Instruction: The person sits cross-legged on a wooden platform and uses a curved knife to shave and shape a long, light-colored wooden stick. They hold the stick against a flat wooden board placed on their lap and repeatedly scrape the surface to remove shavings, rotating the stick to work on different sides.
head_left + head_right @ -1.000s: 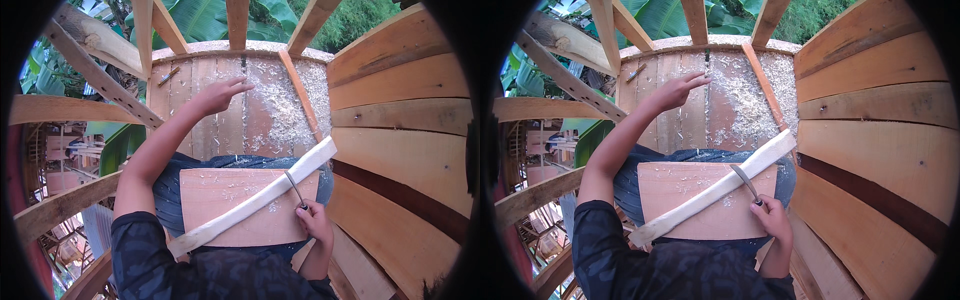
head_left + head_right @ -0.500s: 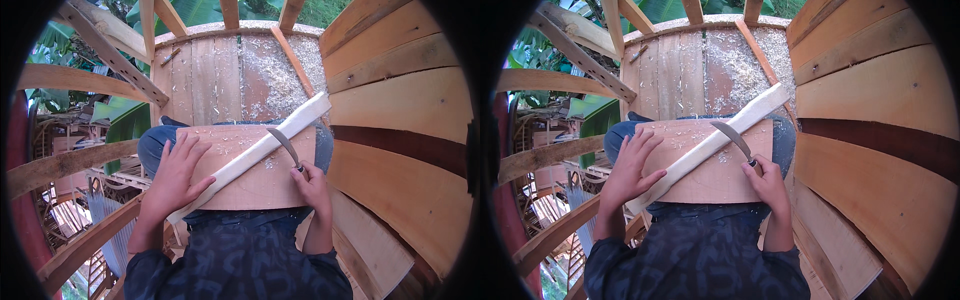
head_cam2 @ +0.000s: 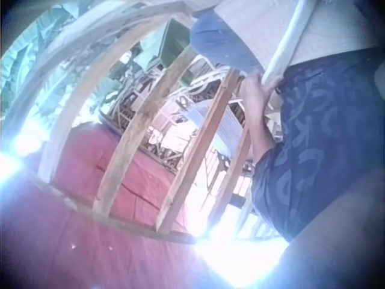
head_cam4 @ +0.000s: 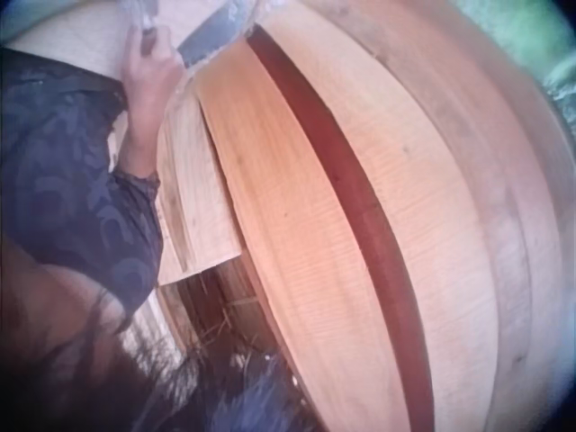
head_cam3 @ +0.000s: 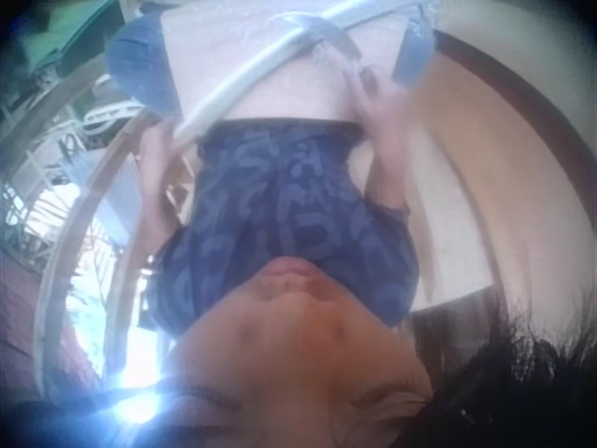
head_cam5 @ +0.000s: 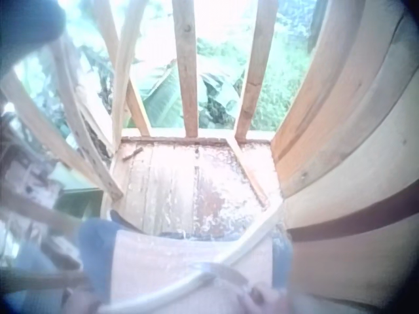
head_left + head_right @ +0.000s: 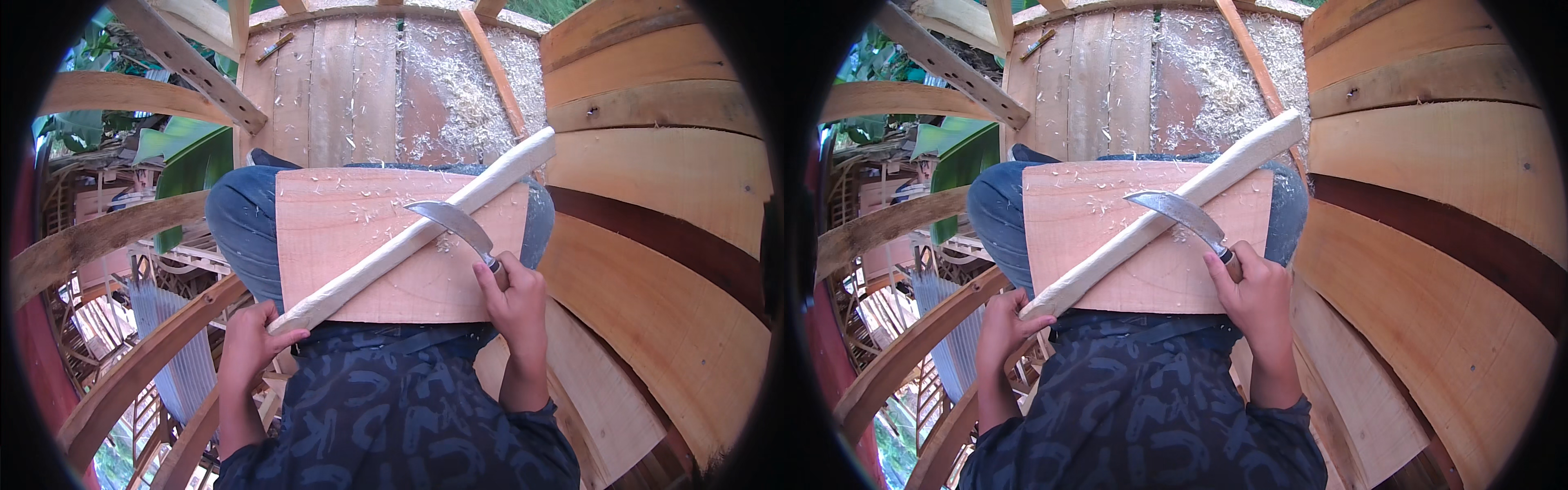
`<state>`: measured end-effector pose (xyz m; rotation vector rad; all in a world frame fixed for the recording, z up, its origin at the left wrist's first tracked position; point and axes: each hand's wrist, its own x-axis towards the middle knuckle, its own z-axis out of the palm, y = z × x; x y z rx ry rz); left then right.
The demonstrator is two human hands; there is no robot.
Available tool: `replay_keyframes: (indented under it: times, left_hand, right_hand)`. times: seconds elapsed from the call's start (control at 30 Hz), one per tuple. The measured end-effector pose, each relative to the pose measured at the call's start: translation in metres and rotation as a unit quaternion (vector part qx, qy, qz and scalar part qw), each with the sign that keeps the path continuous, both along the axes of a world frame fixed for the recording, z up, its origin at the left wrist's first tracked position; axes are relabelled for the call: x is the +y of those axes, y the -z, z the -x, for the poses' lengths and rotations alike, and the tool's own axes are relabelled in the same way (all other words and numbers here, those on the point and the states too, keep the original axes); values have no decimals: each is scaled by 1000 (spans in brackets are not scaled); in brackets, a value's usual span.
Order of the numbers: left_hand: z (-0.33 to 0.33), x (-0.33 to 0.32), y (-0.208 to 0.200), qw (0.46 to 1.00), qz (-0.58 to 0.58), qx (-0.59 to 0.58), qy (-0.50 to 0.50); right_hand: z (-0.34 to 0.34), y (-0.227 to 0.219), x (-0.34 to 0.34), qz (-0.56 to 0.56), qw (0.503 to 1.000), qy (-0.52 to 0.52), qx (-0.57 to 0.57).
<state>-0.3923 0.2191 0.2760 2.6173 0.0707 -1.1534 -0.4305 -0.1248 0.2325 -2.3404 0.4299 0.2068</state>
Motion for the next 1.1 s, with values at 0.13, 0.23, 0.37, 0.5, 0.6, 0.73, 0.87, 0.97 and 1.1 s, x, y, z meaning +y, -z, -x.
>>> replay_keyframes:
  times: [0.13, 0.23, 0.37, 0.5, 0.6, 0.73, 0.87, 0.97, 1.1]
  left_hand:
    - [8, 1, 6, 996, 88, 4, -15]
    - [13, 3, 9, 996, 86, -5, 11]
    - [20, 4, 11, 993, 117, -28, 15]
    - [25, 9, 15, 989, 141, -44, 22]
    - [24, 5, 14, 988, 150, -2, -37]
    - [26, 5, 17, 988, 147, -2, -36]
    - [34, 8, 22, 987, 151, -20, -46]
    - [34, 9, 20, 986, 158, -38, -37]
    - [35, 6, 20, 988, 146, -34, -33]
  right_hand:
    - [3, -2, 10, 25, 999, -43, 14]
    - [6, 1, 18, 46, 996, -77, 28]
    - [5, 5, 13, 94, 994, -51, 7]
    - [-3, 12, -21, 138, 989, 54, 18]
    - [-5, 5, -25, 110, 993, 47, 23]
    - [7, 3, 16, 69, 996, -52, 19]
    - [4, 17, 5, 116, 992, -36, -20]
    - [-9, 15, -26, 108, 992, 63, 17]
    - [-9, 8, -32, 97, 993, 56, 21]
